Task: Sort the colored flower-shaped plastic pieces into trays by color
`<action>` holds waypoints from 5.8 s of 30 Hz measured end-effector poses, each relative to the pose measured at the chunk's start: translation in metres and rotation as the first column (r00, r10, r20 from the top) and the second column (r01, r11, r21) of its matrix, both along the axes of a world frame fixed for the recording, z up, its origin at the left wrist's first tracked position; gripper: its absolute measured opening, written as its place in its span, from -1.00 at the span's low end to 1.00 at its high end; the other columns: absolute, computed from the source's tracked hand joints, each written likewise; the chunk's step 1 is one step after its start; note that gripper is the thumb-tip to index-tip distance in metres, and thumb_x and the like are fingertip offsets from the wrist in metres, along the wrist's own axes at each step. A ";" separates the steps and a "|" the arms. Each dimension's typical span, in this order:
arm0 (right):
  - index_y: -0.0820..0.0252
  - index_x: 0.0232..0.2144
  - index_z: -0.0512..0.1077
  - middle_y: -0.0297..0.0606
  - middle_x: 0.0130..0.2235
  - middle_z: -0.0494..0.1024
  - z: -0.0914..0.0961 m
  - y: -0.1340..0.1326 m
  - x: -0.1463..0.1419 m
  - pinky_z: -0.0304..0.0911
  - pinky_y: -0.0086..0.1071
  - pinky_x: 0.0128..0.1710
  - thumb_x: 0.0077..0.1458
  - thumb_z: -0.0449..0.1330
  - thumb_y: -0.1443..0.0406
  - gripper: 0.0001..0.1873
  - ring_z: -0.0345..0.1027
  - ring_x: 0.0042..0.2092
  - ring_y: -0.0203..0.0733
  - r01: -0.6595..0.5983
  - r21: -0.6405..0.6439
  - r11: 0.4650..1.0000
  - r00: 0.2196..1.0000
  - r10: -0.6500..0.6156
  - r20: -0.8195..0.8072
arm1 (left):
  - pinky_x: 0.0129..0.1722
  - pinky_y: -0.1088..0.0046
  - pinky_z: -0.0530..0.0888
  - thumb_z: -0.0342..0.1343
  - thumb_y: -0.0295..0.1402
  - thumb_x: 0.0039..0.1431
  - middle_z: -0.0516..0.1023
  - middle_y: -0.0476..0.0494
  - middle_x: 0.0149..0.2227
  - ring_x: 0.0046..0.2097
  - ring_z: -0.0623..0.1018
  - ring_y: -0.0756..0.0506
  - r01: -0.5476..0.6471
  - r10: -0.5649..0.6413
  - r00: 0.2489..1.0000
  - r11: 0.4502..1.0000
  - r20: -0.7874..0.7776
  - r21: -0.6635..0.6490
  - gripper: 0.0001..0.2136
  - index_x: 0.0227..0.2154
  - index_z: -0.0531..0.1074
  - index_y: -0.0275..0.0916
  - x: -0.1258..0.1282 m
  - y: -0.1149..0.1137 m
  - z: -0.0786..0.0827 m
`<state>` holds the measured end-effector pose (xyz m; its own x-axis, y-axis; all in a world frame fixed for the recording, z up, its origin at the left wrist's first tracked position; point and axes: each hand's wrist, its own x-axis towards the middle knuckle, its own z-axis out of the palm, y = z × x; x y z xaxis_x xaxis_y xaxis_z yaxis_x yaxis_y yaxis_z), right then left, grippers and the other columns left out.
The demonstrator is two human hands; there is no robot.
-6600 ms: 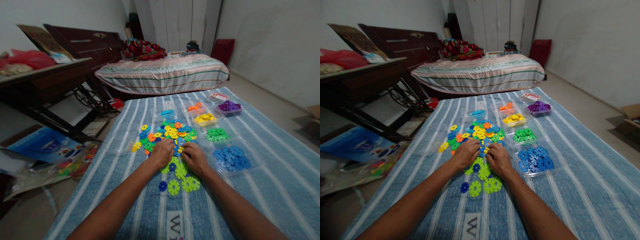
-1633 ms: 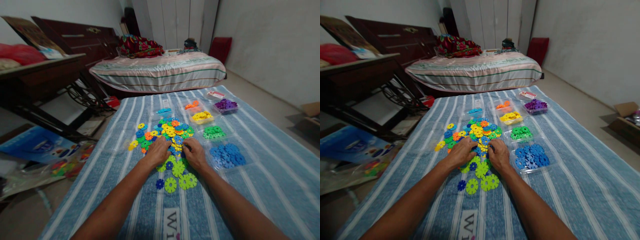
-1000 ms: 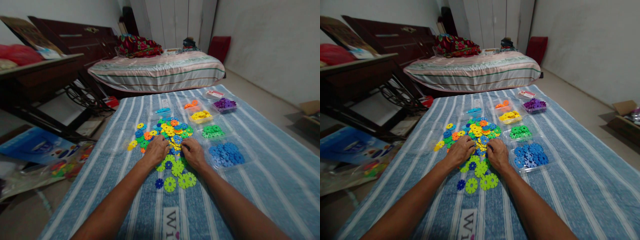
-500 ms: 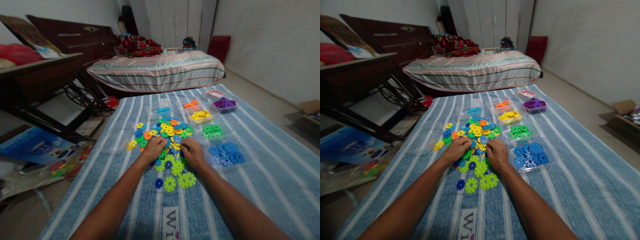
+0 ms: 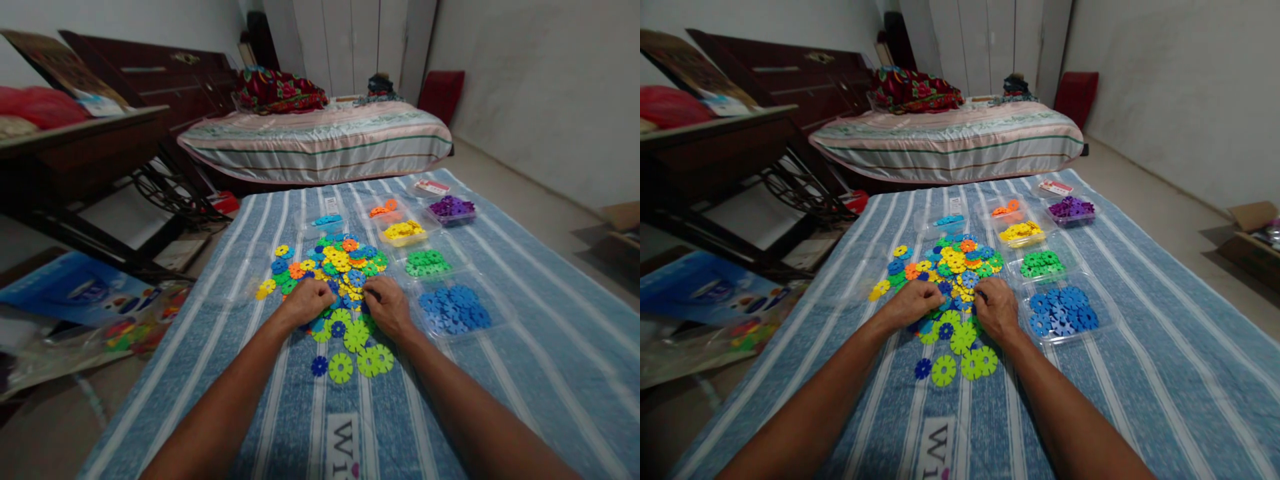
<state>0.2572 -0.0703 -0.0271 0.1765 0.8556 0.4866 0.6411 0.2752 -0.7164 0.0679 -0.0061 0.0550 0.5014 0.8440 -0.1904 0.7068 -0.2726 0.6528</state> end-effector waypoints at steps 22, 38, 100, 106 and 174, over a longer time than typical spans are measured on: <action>0.10 -0.40 0.51 -0.22 -0.24 0.58 -0.002 -0.002 -0.002 0.28 -0.21 -0.07 0.08 0.09 0.37 -0.81 0.40 -0.15 -0.10 -0.012 0.018 1.000 1.000 0.012 -0.003 | -0.54 0.59 0.37 0.21 -0.34 0.02 0.53 -0.09 -0.51 -0.54 0.46 0.06 -0.446 0.671 0.535 0.741 0.514 -0.502 -0.85 -0.45 0.38 -0.31 0.030 0.074 0.051; 0.11 -0.39 0.51 -0.23 -0.25 0.58 -0.002 -0.002 0.000 0.28 -0.22 -0.09 0.05 0.09 0.39 -0.80 0.40 -0.16 -0.11 -0.005 -0.003 1.000 1.000 0.005 0.012 | -0.39 0.52 0.31 0.08 -0.43 0.01 0.47 0.01 -0.49 -0.39 0.44 -0.02 0.243 -0.214 0.962 0.954 -0.173 0.173 -0.90 -0.46 0.50 -0.22 0.009 0.000 0.001; 0.10 -0.28 0.55 -0.22 -0.24 0.57 0.000 -0.001 -0.001 0.25 -0.28 -0.17 0.09 0.07 0.35 -0.75 0.37 -0.16 -0.09 -0.002 -0.048 0.999 1.000 0.003 0.024 | -0.39 0.50 0.46 0.15 -0.34 0.07 0.54 -0.03 -0.47 -0.42 0.53 0.01 0.084 0.020 0.835 0.983 0.549 -0.164 -0.78 -0.22 0.47 -0.32 0.082 -0.023 0.053; 0.11 -0.36 0.52 -0.25 -0.28 0.56 0.000 0.001 0.001 0.22 -0.28 -0.11 0.08 0.08 0.38 -0.80 0.36 -0.17 -0.13 -0.026 -0.023 0.999 0.999 0.027 0.032 | -0.31 0.46 0.41 0.07 -0.46 0.08 0.51 -0.04 -0.48 -0.37 0.51 -0.05 0.074 -0.059 0.996 0.963 -0.065 0.261 -0.89 -0.46 0.49 -0.27 0.058 -0.009 0.025; 0.11 -0.29 0.51 -0.23 -0.25 0.56 -0.001 0.000 -0.002 0.27 -0.25 -0.10 0.09 0.02 0.41 -0.73 0.37 -0.15 -0.12 0.009 -0.014 1.000 1.000 -0.009 -0.008 | -0.29 0.36 0.40 0.09 -0.21 0.15 0.54 -0.22 -0.33 -0.21 0.55 -0.22 0.317 -0.128 0.860 0.892 -0.493 0.322 -0.80 -0.39 0.48 -0.23 0.048 -0.031 -0.002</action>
